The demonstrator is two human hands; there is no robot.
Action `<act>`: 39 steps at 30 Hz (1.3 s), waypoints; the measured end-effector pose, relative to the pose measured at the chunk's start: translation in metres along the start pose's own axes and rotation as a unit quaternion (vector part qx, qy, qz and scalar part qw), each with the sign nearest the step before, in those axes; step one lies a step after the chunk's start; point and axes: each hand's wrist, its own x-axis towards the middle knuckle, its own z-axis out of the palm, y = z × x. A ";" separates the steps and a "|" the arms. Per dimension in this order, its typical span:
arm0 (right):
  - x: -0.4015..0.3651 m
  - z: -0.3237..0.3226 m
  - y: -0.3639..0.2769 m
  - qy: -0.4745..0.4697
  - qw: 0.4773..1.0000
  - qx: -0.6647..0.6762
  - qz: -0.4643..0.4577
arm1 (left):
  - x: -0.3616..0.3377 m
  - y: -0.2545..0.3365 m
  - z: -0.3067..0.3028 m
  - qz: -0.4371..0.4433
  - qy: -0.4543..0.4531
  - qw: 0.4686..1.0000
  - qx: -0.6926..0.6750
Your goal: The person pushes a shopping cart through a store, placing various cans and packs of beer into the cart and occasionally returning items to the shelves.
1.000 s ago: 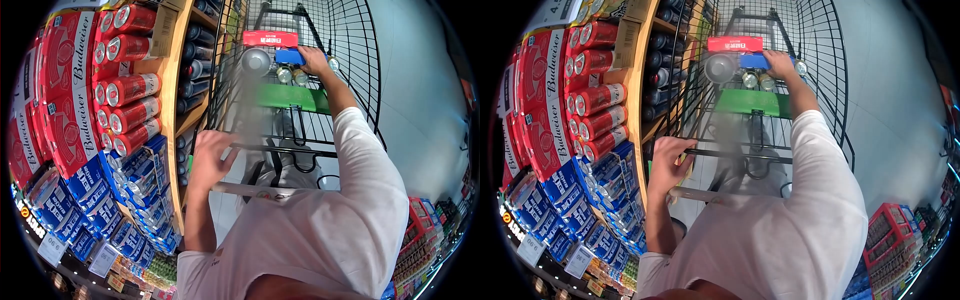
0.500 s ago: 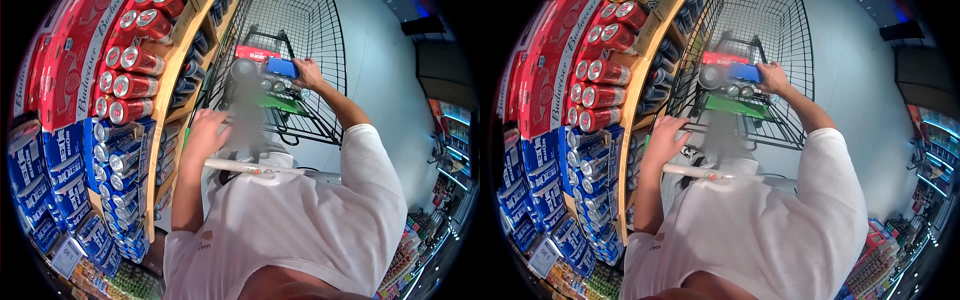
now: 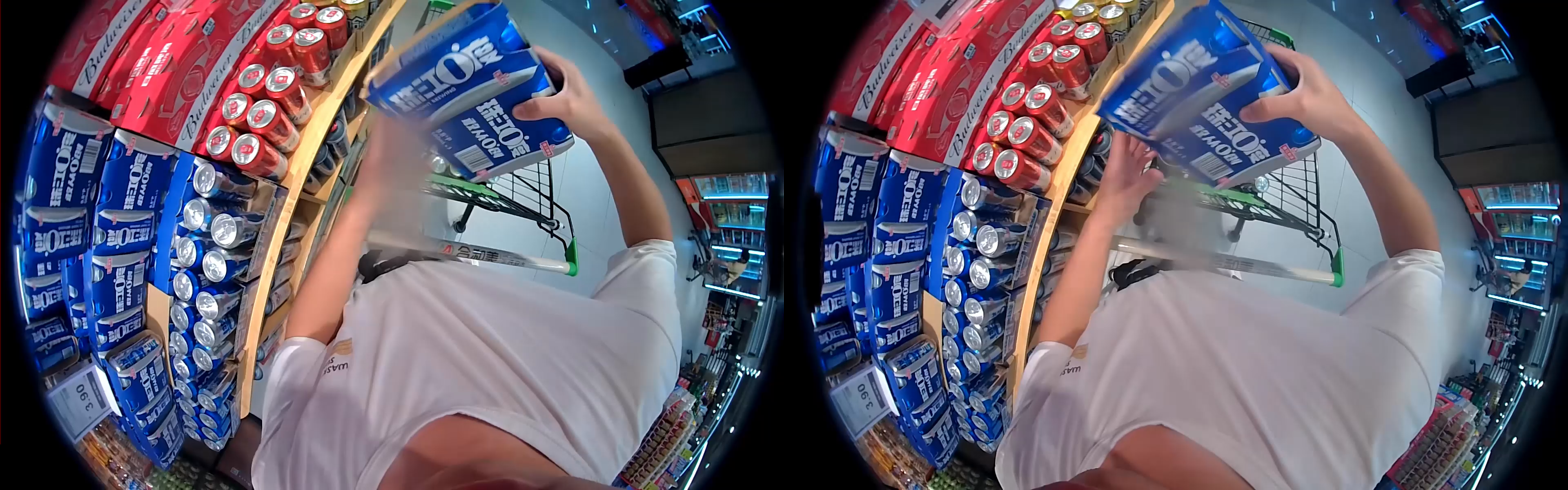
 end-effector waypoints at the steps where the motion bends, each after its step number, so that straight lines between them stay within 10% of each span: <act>1: 0.001 0.007 -0.016 -0.019 0.998 0.063 -0.012 | 0.000 0.003 0.011 0.059 0.027 0.998 -0.011; 3: 0.000 0.028 -0.045 -0.038 0.995 0.083 -0.046 | -0.004 0.025 0.029 0.051 0.162 0.975 -0.143; 7: 0.005 0.038 -0.066 -0.028 0.973 0.217 -0.074 | -0.021 0.073 0.000 0.061 0.044 0.895 -0.440; 8: 0.007 0.036 -0.069 -0.048 0.967 0.173 -0.183 | -0.023 0.043 -0.028 0.103 0.139 0.983 -0.060; 12: 0.037 0.052 -0.088 0.012 0.820 -0.126 -0.559 | -0.037 0.068 -0.048 0.014 0.229 0.958 -0.171; 15: 0.052 0.065 -0.122 -0.031 0.706 -0.293 -0.644 | -0.051 0.090 -0.056 0.045 0.248 0.951 -0.177; 23: 0.090 0.106 -0.176 -0.200 0.675 -0.292 -0.648 | -0.091 0.107 -0.052 0.016 0.202 0.979 -0.037; 25: 0.101 0.123 -0.189 -0.210 0.761 -0.232 -0.569 | -0.099 0.110 -0.047 -0.016 0.158 0.986 0.043; 26: 0.079 0.122 -0.268 -0.405 0.819 -0.246 -0.325 | -0.102 0.112 -0.045 -0.029 0.135 0.987 0.082; 30: 0.068 0.144 -0.294 -0.380 0.827 -0.277 -0.308 | -0.119 0.122 -0.038 -0.089 0.074 0.968 0.222; 33: 0.093 0.164 -0.318 -0.498 0.790 -0.292 -0.206 | -0.132 0.125 -0.042 -0.215 0.124 0.958 0.145; 39: 0.116 0.210 -0.315 -0.566 0.729 -0.259 -0.285 | -0.165 0.136 -0.060 -0.148 0.091 0.977 0.124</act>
